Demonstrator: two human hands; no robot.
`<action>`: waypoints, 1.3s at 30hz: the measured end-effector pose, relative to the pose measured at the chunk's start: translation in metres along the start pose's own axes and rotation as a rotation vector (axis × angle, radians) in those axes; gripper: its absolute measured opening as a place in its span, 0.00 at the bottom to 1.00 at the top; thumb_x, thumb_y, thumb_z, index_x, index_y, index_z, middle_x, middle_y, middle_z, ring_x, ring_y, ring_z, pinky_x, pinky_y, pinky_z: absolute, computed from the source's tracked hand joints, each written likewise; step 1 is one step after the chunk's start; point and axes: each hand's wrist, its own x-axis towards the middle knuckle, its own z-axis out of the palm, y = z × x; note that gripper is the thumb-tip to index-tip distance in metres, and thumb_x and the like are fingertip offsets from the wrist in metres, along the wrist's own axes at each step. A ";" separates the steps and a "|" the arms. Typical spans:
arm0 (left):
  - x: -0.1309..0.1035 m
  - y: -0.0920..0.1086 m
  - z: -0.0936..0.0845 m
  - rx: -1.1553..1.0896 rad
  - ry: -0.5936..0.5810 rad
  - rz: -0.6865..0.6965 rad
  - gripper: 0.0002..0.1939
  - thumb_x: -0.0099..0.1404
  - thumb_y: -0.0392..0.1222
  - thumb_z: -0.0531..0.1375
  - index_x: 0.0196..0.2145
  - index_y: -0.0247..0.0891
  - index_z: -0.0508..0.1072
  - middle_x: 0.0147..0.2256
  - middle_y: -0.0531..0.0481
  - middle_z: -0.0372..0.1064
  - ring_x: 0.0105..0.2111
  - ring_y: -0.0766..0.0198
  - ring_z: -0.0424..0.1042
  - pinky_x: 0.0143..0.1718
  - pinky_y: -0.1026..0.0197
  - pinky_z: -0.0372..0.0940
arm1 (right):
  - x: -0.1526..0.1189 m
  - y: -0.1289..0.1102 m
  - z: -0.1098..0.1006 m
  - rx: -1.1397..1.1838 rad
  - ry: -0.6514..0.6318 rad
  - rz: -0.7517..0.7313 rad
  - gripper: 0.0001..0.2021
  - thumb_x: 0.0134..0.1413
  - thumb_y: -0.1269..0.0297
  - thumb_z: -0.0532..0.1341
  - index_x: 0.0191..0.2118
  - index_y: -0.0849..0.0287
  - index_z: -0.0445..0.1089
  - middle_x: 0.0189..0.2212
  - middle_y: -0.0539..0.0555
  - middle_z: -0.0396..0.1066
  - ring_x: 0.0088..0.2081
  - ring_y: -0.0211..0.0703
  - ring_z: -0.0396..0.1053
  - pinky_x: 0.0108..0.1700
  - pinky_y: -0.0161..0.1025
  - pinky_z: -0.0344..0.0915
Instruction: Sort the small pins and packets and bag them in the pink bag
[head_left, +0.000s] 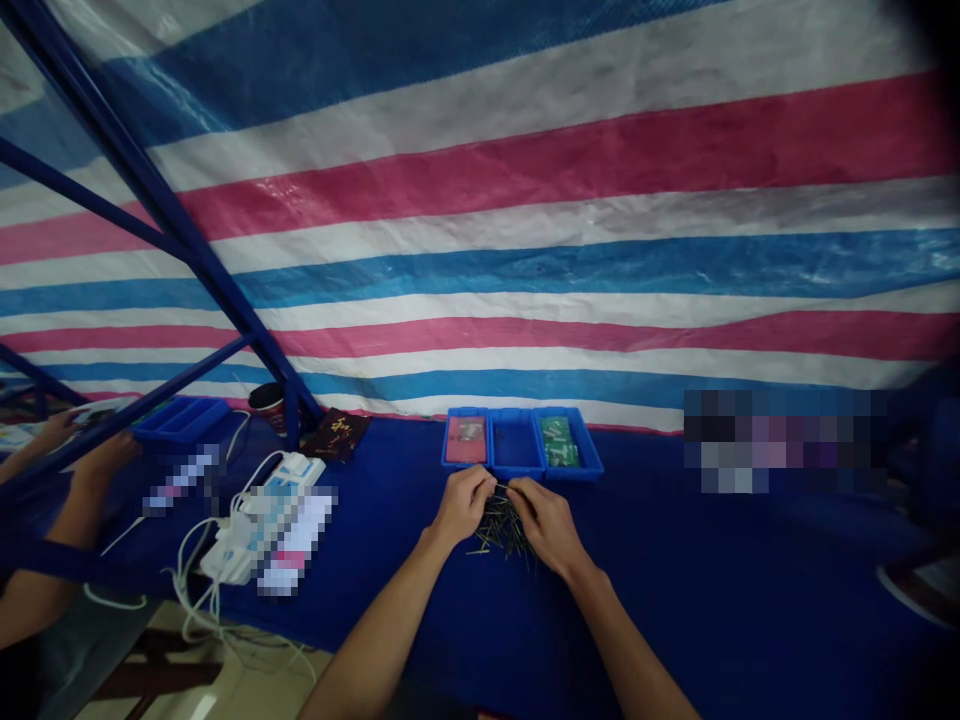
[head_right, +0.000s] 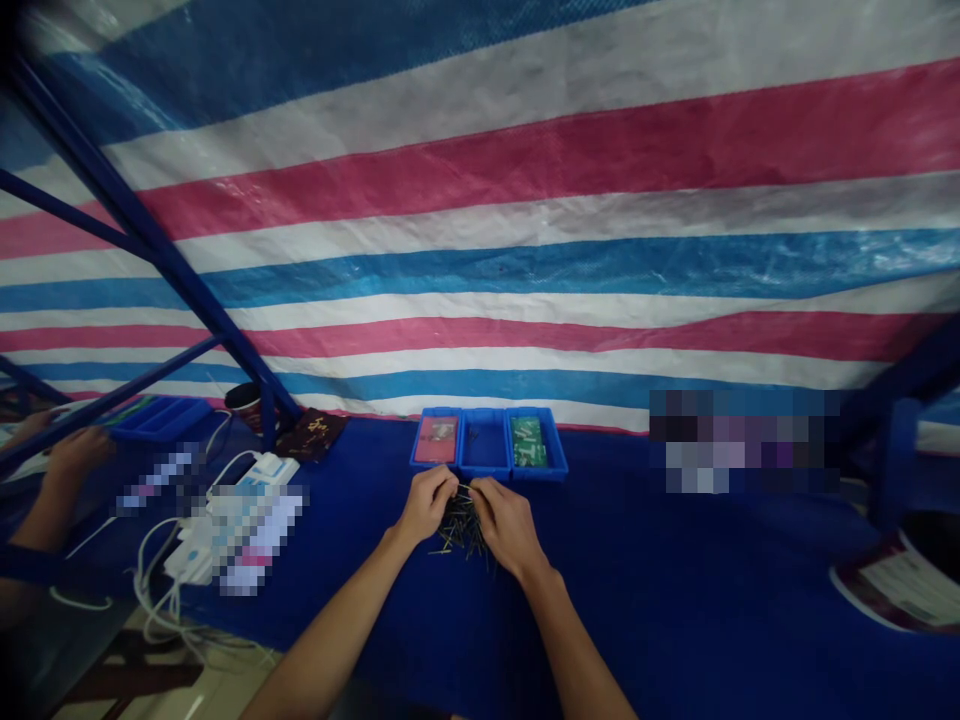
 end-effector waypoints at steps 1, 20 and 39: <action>0.000 0.000 0.000 0.000 0.000 0.002 0.19 0.74 0.43 0.49 0.26 0.36 0.67 0.25 0.51 0.64 0.27 0.65 0.63 0.33 0.63 0.58 | 0.000 0.000 0.000 0.000 -0.003 0.002 0.11 0.70 0.61 0.49 0.43 0.54 0.68 0.36 0.53 0.72 0.35 0.43 0.70 0.39 0.36 0.61; -0.002 0.001 0.006 -0.009 0.028 0.023 0.20 0.74 0.45 0.48 0.27 0.36 0.68 0.26 0.50 0.65 0.27 0.65 0.64 0.33 0.63 0.58 | 0.002 0.004 0.004 0.369 -0.041 0.227 0.22 0.68 0.51 0.49 0.23 0.57 0.53 0.20 0.45 0.51 0.23 0.34 0.50 0.26 0.33 0.49; -0.005 -0.006 -0.008 0.089 0.181 -0.021 0.20 0.73 0.46 0.50 0.24 0.37 0.64 0.21 0.54 0.58 0.22 0.67 0.59 0.29 0.62 0.53 | 0.011 -0.006 -0.014 0.035 0.235 0.060 0.14 0.65 0.56 0.56 0.40 0.57 0.77 0.34 0.56 0.77 0.32 0.46 0.73 0.38 0.39 0.67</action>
